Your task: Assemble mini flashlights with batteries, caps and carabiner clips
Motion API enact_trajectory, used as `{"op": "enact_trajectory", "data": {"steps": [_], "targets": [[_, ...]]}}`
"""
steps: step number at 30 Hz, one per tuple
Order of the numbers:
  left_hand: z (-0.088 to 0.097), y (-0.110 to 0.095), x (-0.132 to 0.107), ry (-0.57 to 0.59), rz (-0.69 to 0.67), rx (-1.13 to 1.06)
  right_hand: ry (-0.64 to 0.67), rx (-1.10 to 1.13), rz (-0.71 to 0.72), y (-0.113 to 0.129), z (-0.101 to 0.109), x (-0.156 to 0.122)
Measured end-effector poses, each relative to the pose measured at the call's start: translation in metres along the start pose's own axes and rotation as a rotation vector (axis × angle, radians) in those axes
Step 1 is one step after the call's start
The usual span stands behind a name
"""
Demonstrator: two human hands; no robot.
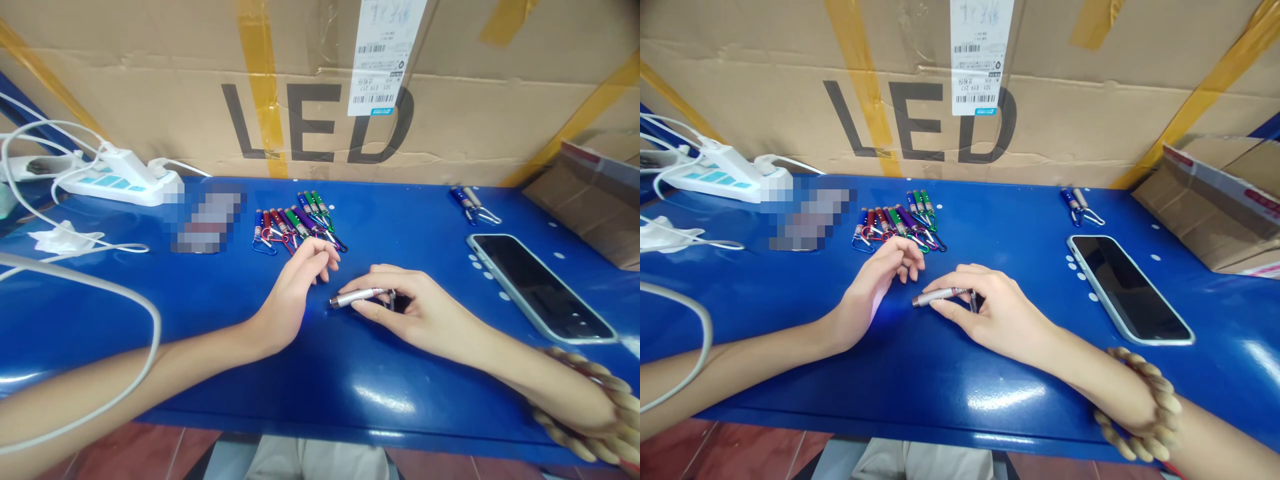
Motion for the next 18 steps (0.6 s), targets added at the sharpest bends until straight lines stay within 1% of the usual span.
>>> {"op": "enact_trajectory", "data": {"steps": [7,10,14,18], "targets": [[-0.0004,-0.0009,0.0004,0.004,0.005,0.006,-0.033,0.005,-0.011,0.0004,-0.0005,0.0006],[-0.0004,-0.0013,0.0004,-0.001,0.0,0.012,-0.048,0.02,-0.049,0.001,0.0004,0.0006],[0.0003,-0.0001,0.0008,0.005,-0.013,0.009,-0.005,0.045,-0.086,0.0015,0.002,-0.0004],[0.0008,0.001,0.0014,0.01,-0.013,-0.001,0.013,0.066,-0.044,0.0012,0.002,-0.0021]]}}
Point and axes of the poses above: each hand's wrist, its own x-axis towards the middle knuckle, its own z-axis out of the back of the hand, y = z × x, the point moved 1 cm from there along x, towards the middle knuckle, and after that the axes turned 11 degrees about -x, right-handed, at the moved point
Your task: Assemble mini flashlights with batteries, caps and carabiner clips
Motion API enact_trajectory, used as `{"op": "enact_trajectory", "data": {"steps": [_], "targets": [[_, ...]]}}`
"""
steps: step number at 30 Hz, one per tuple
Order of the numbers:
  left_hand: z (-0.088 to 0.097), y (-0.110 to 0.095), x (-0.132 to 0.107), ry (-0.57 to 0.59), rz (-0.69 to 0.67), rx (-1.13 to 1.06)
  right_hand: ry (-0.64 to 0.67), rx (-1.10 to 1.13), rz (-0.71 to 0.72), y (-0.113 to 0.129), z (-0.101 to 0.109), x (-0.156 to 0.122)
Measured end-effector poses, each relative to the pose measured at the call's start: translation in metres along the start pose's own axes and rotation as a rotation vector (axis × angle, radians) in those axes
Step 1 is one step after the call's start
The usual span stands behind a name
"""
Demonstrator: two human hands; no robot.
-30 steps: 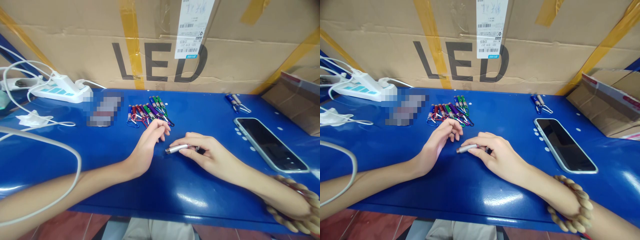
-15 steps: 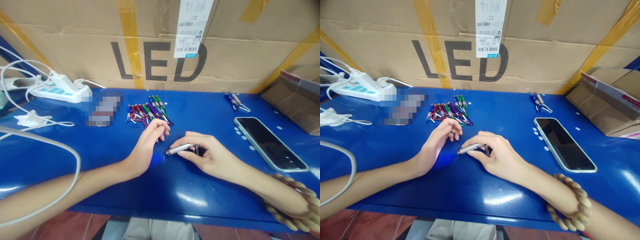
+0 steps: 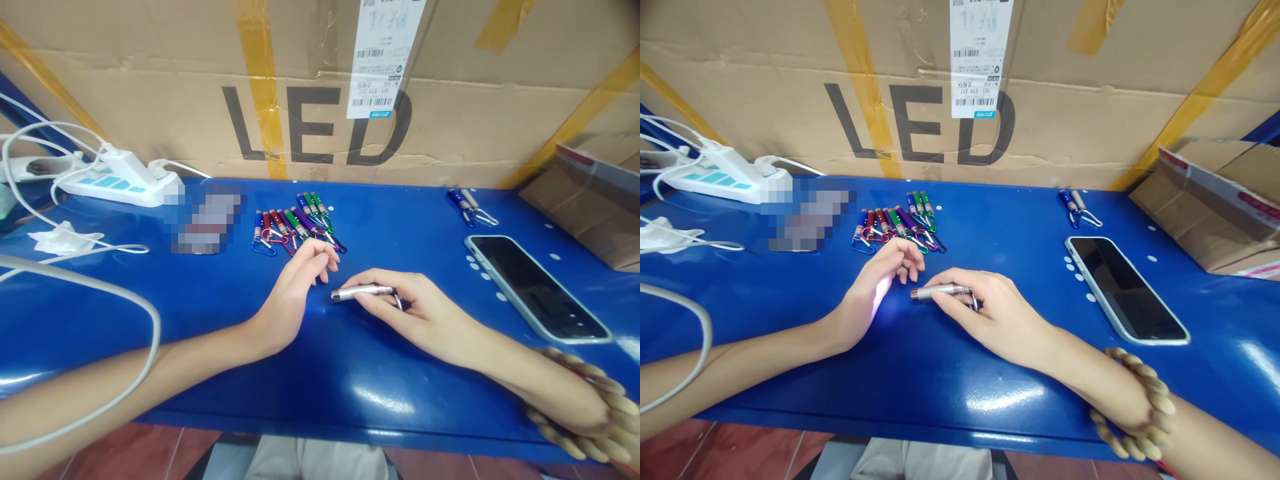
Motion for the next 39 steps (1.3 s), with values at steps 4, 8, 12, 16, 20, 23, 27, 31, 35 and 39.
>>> {"op": "enact_trajectory", "data": {"steps": [4,8,12,16,20,23,27,31,35,39], "targets": [[0.0,-0.001,0.0,-0.002,0.005,0.013,0.008,-0.004,0.025,-0.002,-0.002,-0.001],[0.0,-0.001,-0.001,0.001,0.009,0.019,0.01,0.008,0.058,-0.003,-0.002,0.001],[0.0,-0.001,-0.001,0.013,0.006,0.017,0.005,-0.009,0.083,-0.002,-0.001,0.001],[0.0,-0.002,-0.002,0.015,0.007,0.023,0.006,-0.017,0.095,0.001,0.0,0.001],[0.0,-0.002,0.0,-0.003,0.004,0.004,0.022,-0.028,0.026,-0.001,0.002,0.003],[0.0,0.0,0.003,-0.086,-0.001,-0.035,0.012,-0.138,-0.068,-0.01,0.007,0.007],[0.0,-0.001,0.006,-0.142,-0.015,-0.07,-0.089,-0.435,-0.129,-0.028,0.02,0.014],[-0.001,-0.002,0.005,-0.124,-0.014,-0.051,-0.174,-0.689,-0.205,-0.049,0.033,0.02],[-0.001,0.001,0.005,-0.101,-0.049,-0.037,-0.205,-0.898,-0.403,-0.069,0.041,0.027],[0.0,0.002,0.005,-0.082,-0.082,-0.053,-0.259,-0.969,-0.643,-0.084,0.051,0.038]]}}
Point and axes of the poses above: each hand's wrist, its own x-axis towards the middle knuckle, its own z-axis out of the back of the hand, y = z × x, the point moved 1 cm from there along x, towards the middle knuckle, and after that the axes turned 11 degrees about -x, right-handed, at the moved point
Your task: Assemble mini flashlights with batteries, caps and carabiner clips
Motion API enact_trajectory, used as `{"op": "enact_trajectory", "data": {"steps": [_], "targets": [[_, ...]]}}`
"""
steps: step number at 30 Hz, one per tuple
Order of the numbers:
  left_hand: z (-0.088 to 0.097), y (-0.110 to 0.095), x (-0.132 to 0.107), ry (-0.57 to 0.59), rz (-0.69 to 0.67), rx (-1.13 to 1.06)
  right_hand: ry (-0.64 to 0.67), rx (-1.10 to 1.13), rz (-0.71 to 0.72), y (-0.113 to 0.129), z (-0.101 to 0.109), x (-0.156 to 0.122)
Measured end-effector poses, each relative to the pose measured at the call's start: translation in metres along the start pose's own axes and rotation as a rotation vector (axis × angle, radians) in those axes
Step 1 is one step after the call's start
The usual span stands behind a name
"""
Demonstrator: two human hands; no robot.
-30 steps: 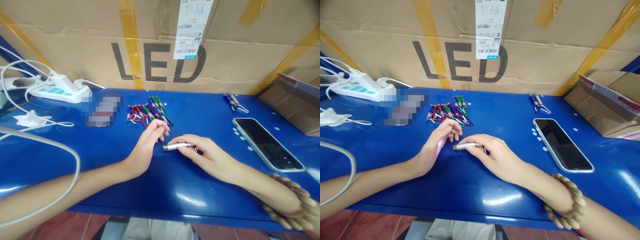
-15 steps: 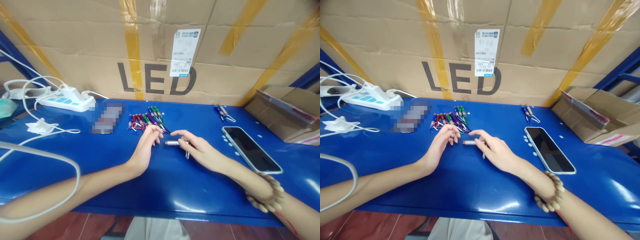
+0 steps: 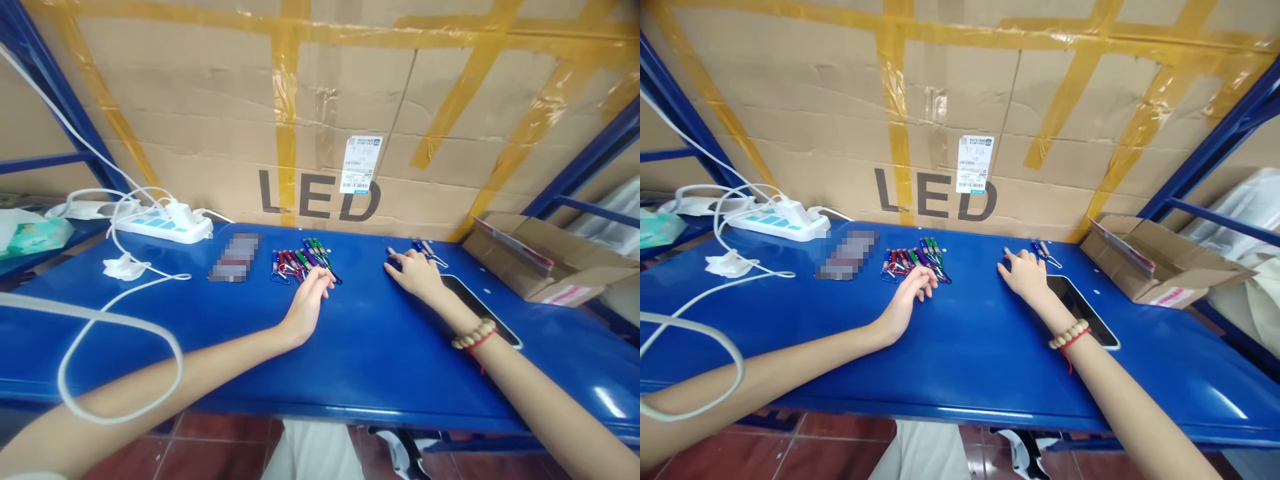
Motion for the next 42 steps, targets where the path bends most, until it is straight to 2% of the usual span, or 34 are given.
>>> {"op": "enact_trajectory", "data": {"steps": [4,6,9,11,13,16,18,21,26,31,34,37,39,42], "targets": [[0.0,-0.001,-0.001,0.0,-0.001,0.007,0.05,-0.062,-0.221,-0.005,0.006,0.02],[-0.001,-0.003,-0.003,0.007,-0.001,0.016,0.042,-0.065,-0.264,-0.001,0.013,0.027],[-0.002,-0.006,-0.005,0.018,0.002,0.024,-0.013,-0.01,-0.154,0.023,0.027,0.034],[-0.002,-0.007,-0.006,0.023,0.001,0.024,-0.026,0.071,-0.001,0.05,0.035,0.037],[-0.002,-0.008,-0.006,0.027,0.0,0.022,0.015,0.162,0.14,0.08,0.04,0.041],[-0.002,-0.007,-0.005,0.029,0.001,0.019,0.078,0.231,0.228,0.118,0.043,0.049],[-0.001,-0.006,-0.004,0.03,0.002,0.023,0.123,0.245,0.231,0.13,0.043,0.055],[-0.001,-0.006,-0.004,0.042,0.01,0.037,0.176,0.254,0.19,0.124,0.042,0.061],[-0.004,-0.007,-0.01,0.109,0.068,0.053,0.231,0.336,0.148,0.078,0.033,0.044],[-0.007,-0.007,-0.013,0.077,0.083,0.07,0.303,0.59,0.344,0.047,0.028,-0.003],[-0.009,-0.006,-0.012,0.093,0.093,0.066,0.309,0.736,0.5,0.049,0.03,-0.028],[-0.009,-0.005,-0.011,0.183,0.094,0.086,0.222,0.929,0.685,0.06,0.033,-0.049],[-0.01,-0.005,-0.012,0.225,0.094,0.091,0.187,1.017,0.706,0.066,0.034,-0.061],[-0.01,-0.006,-0.014,0.186,0.123,0.08,0.186,1.067,0.694,0.069,0.034,-0.072]]}}
Point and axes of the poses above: each hand's wrist, its own x-axis towards the middle knuckle, its own z-axis out of the back of the hand, y = z × x, the point moved 1 cm from there along x, towards the middle knuckle, and after that the axes turned 11 degrees about -x, right-handed, at the moved point
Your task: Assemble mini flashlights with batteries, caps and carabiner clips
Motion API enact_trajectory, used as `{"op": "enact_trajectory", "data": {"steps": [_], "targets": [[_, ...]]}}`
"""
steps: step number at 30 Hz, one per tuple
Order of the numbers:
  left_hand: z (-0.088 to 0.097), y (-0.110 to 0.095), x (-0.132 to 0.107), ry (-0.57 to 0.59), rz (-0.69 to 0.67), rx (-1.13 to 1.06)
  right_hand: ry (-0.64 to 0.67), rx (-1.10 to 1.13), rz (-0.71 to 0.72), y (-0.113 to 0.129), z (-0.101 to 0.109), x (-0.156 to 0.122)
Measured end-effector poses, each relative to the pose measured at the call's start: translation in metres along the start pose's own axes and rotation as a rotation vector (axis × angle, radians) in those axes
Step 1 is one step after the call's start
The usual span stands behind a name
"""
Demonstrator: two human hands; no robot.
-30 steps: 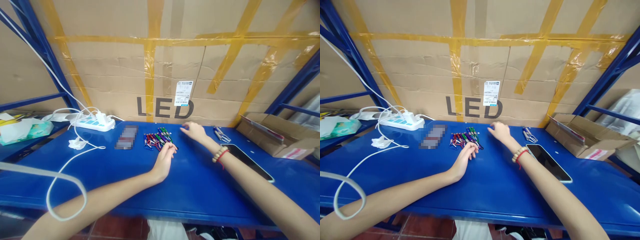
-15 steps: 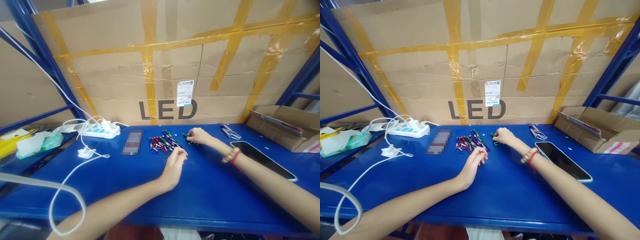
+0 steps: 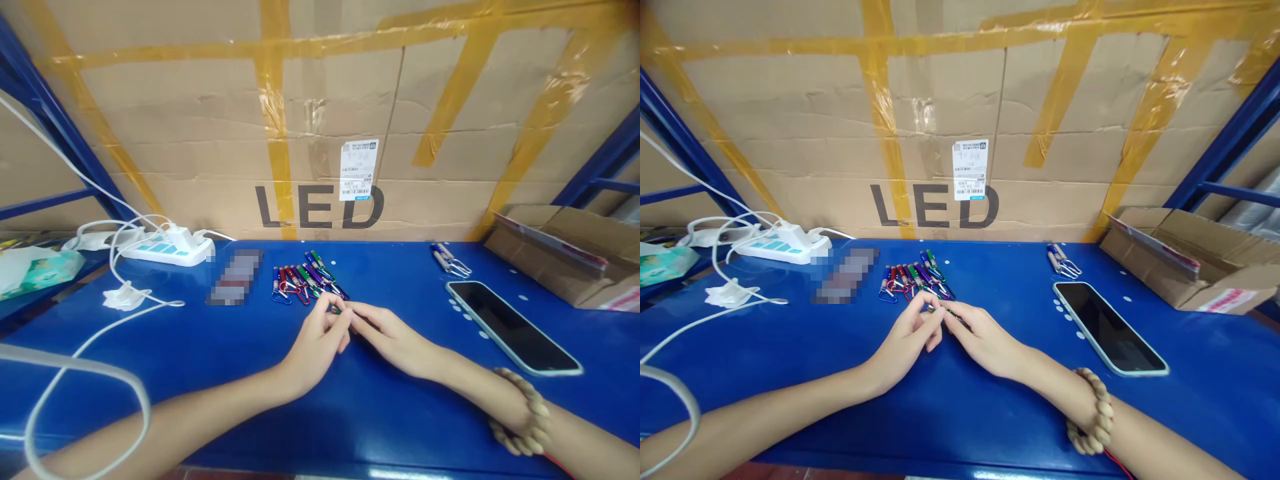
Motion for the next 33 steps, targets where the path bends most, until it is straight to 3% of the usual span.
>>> {"op": "enact_trajectory", "data": {"steps": [6,17,33], "targets": [[0.002,-0.001,0.002,-0.245,-0.008,-0.018,-0.009,0.054,-0.055,-0.002,0.003,-0.011],[0.012,0.005,0.001,-0.095,-0.045,0.001,0.104,0.018,0.104,-0.008,0.003,-0.013],[0.01,0.001,0.002,-0.055,-0.031,0.016,0.117,-0.049,0.088,-0.005,0.002,-0.017]]}}
Point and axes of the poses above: each hand's wrist, its own x-axis towards the middle knuckle, its own z-axis out of the back of the hand, y = z × x, the point moved 1 cm from there along x, towards the middle knuckle, and after that the axes turned 11 degrees about -x, right-handed, at the moved point
